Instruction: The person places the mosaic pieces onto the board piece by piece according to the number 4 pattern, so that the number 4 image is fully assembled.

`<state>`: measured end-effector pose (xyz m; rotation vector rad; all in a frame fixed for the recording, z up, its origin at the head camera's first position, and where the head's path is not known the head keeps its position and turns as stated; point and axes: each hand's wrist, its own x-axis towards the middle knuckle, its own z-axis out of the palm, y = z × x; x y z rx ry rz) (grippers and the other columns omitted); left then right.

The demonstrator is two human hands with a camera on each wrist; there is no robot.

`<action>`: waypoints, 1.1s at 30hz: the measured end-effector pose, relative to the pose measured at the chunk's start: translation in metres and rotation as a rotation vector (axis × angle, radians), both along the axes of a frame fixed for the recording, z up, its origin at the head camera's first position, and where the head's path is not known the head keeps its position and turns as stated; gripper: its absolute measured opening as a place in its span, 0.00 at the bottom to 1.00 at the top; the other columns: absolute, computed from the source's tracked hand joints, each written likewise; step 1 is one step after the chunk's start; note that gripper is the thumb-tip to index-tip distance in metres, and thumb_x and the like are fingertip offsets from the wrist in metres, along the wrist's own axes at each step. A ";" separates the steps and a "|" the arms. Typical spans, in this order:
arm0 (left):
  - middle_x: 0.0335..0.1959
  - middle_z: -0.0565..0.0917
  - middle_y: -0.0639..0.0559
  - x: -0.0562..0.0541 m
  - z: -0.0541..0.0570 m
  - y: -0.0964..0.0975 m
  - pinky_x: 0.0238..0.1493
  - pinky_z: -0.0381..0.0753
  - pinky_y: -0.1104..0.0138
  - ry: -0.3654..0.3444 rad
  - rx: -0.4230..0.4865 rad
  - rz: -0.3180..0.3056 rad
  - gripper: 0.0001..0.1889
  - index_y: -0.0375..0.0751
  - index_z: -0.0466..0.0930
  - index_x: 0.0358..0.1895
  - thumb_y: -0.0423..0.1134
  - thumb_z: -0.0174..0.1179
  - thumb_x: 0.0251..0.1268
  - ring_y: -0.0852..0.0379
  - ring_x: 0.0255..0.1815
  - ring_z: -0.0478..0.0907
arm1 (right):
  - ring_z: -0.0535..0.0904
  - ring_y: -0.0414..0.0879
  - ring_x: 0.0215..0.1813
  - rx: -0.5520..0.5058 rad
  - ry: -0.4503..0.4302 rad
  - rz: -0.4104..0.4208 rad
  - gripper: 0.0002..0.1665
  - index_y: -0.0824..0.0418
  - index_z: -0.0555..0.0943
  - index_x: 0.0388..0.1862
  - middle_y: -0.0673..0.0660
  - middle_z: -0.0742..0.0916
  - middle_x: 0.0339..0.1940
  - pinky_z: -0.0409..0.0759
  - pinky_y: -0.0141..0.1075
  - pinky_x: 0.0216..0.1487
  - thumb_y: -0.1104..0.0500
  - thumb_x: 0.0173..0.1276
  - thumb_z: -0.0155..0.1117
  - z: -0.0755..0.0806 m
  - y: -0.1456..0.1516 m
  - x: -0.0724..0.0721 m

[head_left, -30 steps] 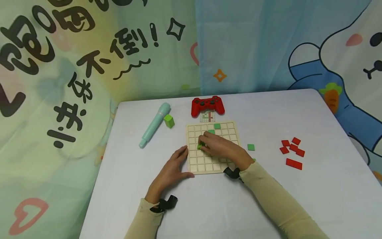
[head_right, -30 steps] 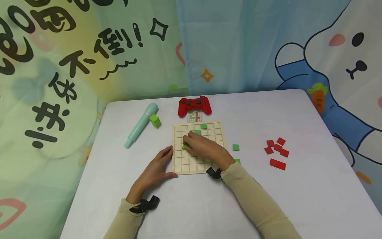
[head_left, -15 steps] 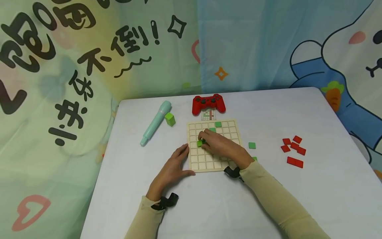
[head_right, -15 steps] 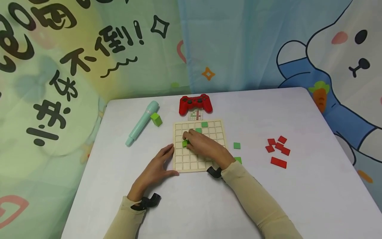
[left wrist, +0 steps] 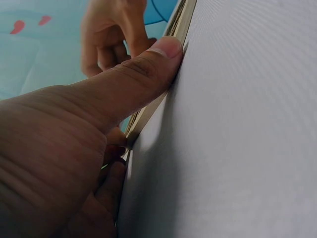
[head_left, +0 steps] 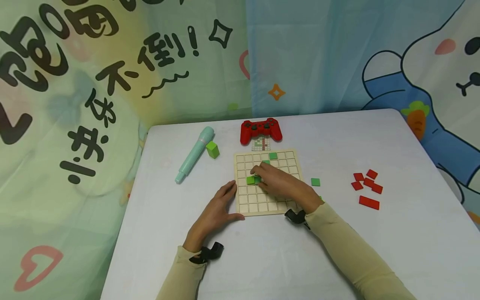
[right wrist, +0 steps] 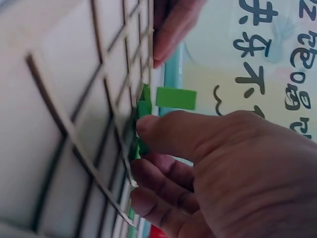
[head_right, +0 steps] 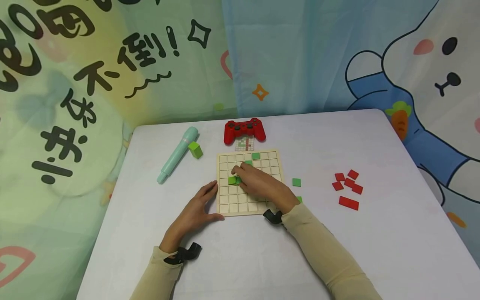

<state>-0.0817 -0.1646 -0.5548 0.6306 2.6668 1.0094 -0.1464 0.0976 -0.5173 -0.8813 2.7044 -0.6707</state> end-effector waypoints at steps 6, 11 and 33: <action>0.89 0.57 0.45 -0.002 0.001 0.000 0.85 0.67 0.52 -0.010 -0.014 0.006 0.58 0.37 0.55 0.85 0.48 0.82 0.56 0.44 0.89 0.56 | 0.79 0.46 0.54 -0.006 -0.033 -0.001 0.17 0.59 0.77 0.63 0.55 0.82 0.54 0.84 0.43 0.58 0.61 0.78 0.64 0.011 0.009 0.000; 0.88 0.57 0.44 -0.004 0.000 0.001 0.84 0.68 0.51 0.003 -0.008 0.001 0.58 0.37 0.56 0.85 0.48 0.82 0.55 0.44 0.89 0.57 | 0.79 0.46 0.53 -0.047 -0.065 0.004 0.13 0.60 0.79 0.59 0.56 0.82 0.54 0.84 0.43 0.58 0.63 0.78 0.64 0.011 0.016 0.003; 0.88 0.58 0.43 0.002 -0.001 0.000 0.83 0.69 0.49 -0.005 0.003 0.006 0.57 0.34 0.58 0.84 0.46 0.83 0.55 0.42 0.88 0.57 | 0.81 0.46 0.55 -0.137 -0.107 -0.029 0.12 0.59 0.79 0.58 0.54 0.83 0.57 0.84 0.44 0.61 0.62 0.79 0.63 -0.006 0.008 0.024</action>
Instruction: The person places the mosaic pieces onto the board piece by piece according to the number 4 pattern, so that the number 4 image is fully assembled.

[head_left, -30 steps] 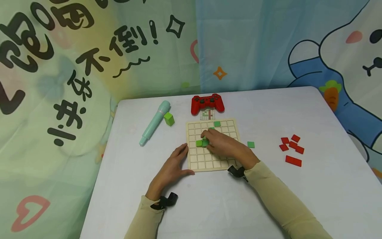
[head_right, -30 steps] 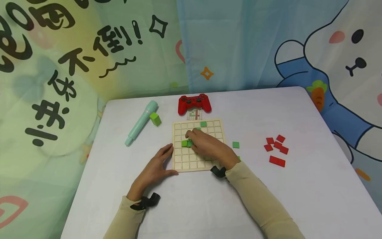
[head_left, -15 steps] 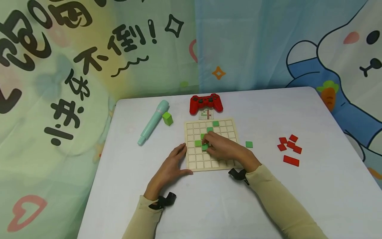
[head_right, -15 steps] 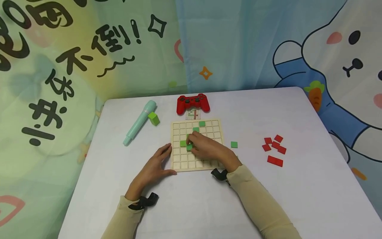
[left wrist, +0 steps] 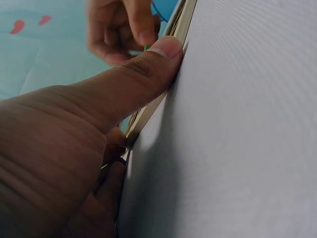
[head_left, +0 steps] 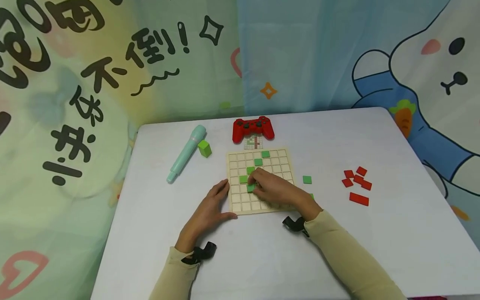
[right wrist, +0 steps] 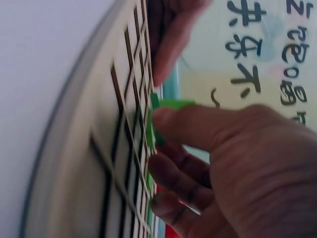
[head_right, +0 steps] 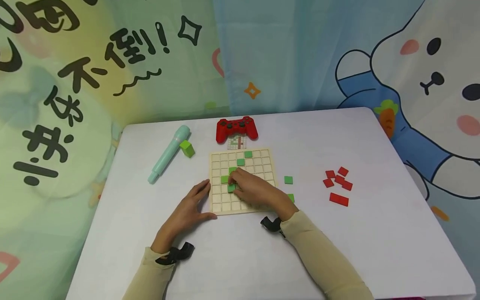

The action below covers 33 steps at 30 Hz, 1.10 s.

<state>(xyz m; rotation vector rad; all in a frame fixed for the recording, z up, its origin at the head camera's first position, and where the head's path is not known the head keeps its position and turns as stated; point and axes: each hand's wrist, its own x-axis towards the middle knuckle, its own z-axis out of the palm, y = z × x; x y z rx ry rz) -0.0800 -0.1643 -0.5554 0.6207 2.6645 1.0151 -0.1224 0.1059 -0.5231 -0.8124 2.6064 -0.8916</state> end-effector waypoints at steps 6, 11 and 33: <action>0.88 0.59 0.42 -0.002 -0.001 0.000 0.82 0.70 0.48 0.003 0.004 -0.004 0.56 0.34 0.59 0.84 0.46 0.83 0.55 0.41 0.88 0.58 | 0.81 0.44 0.59 0.088 0.094 0.030 0.10 0.56 0.83 0.57 0.50 0.82 0.57 0.85 0.41 0.64 0.58 0.81 0.64 0.001 -0.016 0.002; 0.88 0.59 0.42 0.000 -0.001 0.001 0.82 0.70 0.48 0.008 0.013 -0.003 0.57 0.34 0.59 0.84 0.46 0.83 0.54 0.41 0.88 0.58 | 0.78 0.45 0.67 0.066 0.126 0.019 0.12 0.54 0.83 0.60 0.50 0.81 0.61 0.83 0.44 0.69 0.57 0.81 0.65 0.002 -0.001 0.008; 0.88 0.58 0.44 0.000 0.002 0.003 0.84 0.67 0.49 -0.013 -0.013 0.008 0.58 0.37 0.57 0.85 0.46 0.84 0.53 0.43 0.89 0.57 | 0.76 0.44 0.47 0.063 0.039 -0.297 0.19 0.61 0.84 0.57 0.54 0.83 0.49 0.82 0.30 0.44 0.63 0.69 0.75 -0.015 0.140 0.064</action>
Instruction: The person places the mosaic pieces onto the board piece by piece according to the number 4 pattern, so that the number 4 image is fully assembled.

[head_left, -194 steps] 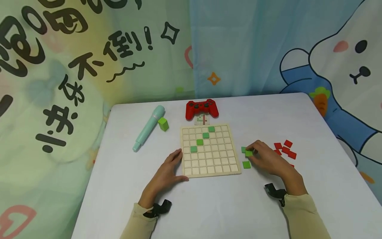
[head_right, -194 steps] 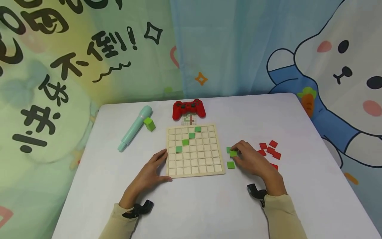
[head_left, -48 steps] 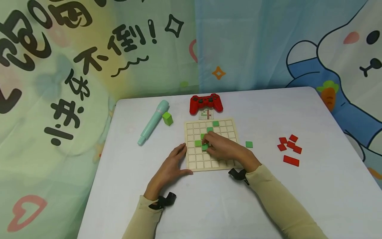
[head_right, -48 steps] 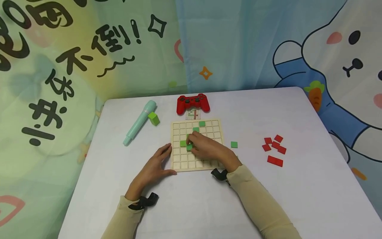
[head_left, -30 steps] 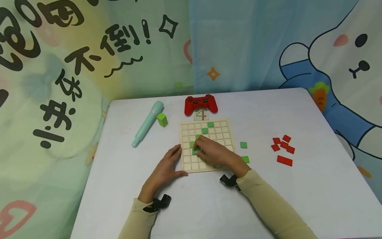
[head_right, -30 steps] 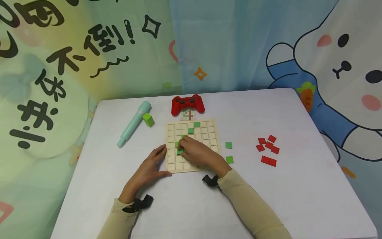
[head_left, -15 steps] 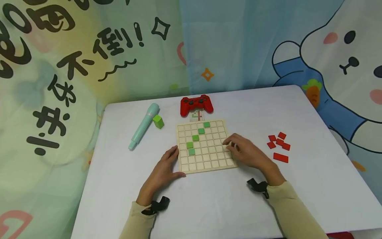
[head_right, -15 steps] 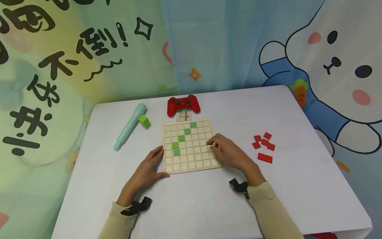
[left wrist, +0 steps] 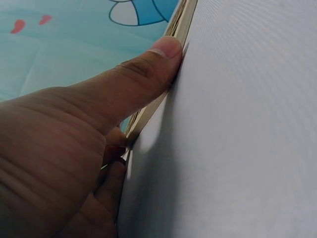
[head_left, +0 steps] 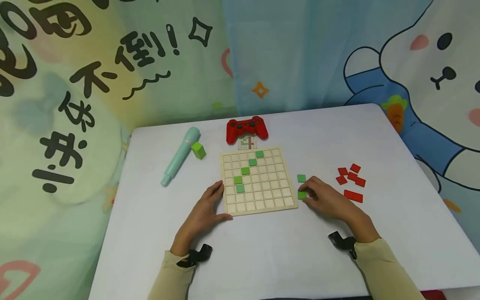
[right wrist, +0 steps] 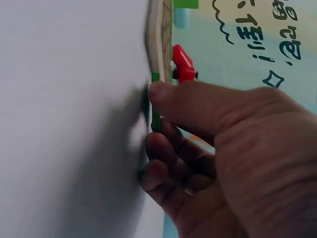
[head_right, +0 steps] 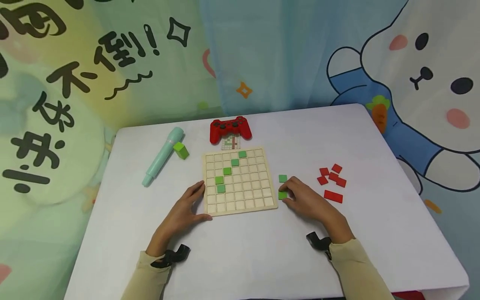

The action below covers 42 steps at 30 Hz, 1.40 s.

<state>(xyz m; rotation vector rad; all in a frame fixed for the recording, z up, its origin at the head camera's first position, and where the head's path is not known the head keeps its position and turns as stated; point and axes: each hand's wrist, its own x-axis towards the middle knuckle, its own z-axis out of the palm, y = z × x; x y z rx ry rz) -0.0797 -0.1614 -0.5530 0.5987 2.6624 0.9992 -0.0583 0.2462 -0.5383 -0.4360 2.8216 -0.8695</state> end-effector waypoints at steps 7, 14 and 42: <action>0.89 0.58 0.46 0.002 -0.007 0.009 0.85 0.66 0.51 -0.009 0.009 -0.026 0.58 0.37 0.57 0.84 0.46 0.84 0.54 0.45 0.89 0.56 | 0.79 0.46 0.50 -0.094 0.028 0.078 0.19 0.60 0.83 0.59 0.56 0.83 0.54 0.84 0.34 0.47 0.63 0.71 0.74 0.023 -0.042 -0.021; 0.89 0.58 0.47 -0.003 -0.008 0.018 0.84 0.67 0.51 -0.006 0.013 -0.048 0.58 0.38 0.57 0.85 0.48 0.83 0.54 0.45 0.89 0.56 | 0.82 0.46 0.53 -0.065 0.001 0.266 0.16 0.62 0.85 0.59 0.56 0.84 0.56 0.86 0.43 0.57 0.61 0.76 0.70 0.019 -0.093 -0.052; 0.88 0.58 0.45 -0.002 -0.002 0.000 0.85 0.67 0.50 0.000 0.008 -0.001 0.58 0.37 0.57 0.84 0.45 0.84 0.53 0.44 0.89 0.57 | 0.81 0.53 0.54 -0.097 0.042 -0.041 0.15 0.61 0.79 0.63 0.60 0.83 0.60 0.85 0.50 0.57 0.59 0.83 0.59 0.014 -0.042 -0.058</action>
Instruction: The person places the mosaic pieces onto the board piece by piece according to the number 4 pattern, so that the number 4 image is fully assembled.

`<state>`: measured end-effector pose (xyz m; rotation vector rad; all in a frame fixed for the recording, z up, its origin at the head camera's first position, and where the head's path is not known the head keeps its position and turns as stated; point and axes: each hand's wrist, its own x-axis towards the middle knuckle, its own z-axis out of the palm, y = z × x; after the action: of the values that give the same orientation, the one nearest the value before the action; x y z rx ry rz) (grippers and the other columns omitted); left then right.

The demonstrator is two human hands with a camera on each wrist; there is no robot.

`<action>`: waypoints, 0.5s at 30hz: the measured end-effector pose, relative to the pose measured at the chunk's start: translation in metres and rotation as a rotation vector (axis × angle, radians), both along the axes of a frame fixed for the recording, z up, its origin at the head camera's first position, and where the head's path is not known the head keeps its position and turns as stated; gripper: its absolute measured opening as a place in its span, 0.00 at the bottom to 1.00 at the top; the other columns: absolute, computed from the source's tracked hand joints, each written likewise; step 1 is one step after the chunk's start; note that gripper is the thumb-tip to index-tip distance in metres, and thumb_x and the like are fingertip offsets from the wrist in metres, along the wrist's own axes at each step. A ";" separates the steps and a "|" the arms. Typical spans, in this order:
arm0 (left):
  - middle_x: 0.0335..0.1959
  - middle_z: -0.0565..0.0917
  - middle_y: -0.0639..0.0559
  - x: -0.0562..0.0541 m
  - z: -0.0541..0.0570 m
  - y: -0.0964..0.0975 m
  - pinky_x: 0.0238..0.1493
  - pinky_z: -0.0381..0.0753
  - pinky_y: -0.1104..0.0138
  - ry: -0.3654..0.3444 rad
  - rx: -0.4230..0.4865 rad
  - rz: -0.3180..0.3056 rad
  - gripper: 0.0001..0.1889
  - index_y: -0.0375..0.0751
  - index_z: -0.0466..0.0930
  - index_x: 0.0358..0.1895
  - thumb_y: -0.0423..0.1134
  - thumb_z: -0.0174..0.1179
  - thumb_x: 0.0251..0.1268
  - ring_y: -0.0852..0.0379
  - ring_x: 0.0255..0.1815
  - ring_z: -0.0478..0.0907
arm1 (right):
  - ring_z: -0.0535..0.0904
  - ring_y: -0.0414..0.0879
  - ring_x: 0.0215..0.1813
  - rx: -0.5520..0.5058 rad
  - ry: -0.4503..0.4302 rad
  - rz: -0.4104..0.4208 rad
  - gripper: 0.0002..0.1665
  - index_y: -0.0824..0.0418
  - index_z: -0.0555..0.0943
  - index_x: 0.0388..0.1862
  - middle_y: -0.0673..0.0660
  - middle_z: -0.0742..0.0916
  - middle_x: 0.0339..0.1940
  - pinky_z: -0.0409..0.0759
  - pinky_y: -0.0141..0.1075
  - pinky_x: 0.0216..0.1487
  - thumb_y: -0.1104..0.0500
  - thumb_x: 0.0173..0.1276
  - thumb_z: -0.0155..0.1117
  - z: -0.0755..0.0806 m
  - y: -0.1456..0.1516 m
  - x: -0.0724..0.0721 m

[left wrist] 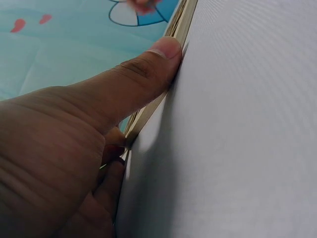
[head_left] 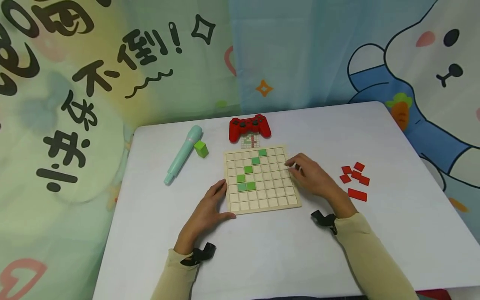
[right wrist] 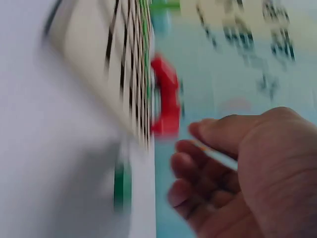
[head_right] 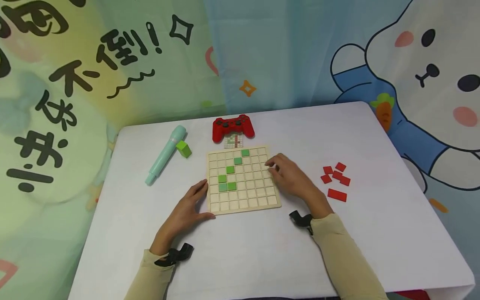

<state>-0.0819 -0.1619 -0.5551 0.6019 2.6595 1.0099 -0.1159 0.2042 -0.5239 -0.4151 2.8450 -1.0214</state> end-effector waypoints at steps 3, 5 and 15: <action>0.89 0.57 0.46 0.000 0.002 -0.002 0.85 0.65 0.51 -0.008 -0.008 0.007 0.58 0.38 0.56 0.85 0.45 0.84 0.53 0.45 0.89 0.56 | 0.79 0.57 0.58 0.041 -0.090 -0.140 0.21 0.61 0.77 0.69 0.62 0.81 0.64 0.85 0.55 0.61 0.59 0.81 0.62 -0.004 0.033 0.007; 0.88 0.57 0.45 0.000 0.002 -0.002 0.85 0.66 0.50 -0.001 0.001 0.009 0.58 0.37 0.57 0.85 0.45 0.84 0.53 0.43 0.89 0.56 | 0.78 0.59 0.60 0.068 -0.139 -0.156 0.24 0.61 0.77 0.70 0.64 0.79 0.66 0.84 0.58 0.63 0.58 0.79 0.65 -0.007 0.046 0.011; 0.88 0.59 0.43 0.002 0.002 -0.001 0.84 0.68 0.49 0.013 0.017 -0.006 0.57 0.35 0.58 0.84 0.43 0.84 0.53 0.42 0.88 0.58 | 0.78 0.57 0.55 0.128 -0.110 -0.110 0.19 0.65 0.76 0.62 0.63 0.79 0.58 0.84 0.53 0.58 0.63 0.76 0.64 -0.017 0.051 0.014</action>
<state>-0.0801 -0.1626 -0.5533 0.6210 2.6615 1.0312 -0.1017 0.2549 -0.5407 -0.1874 2.8401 -0.8439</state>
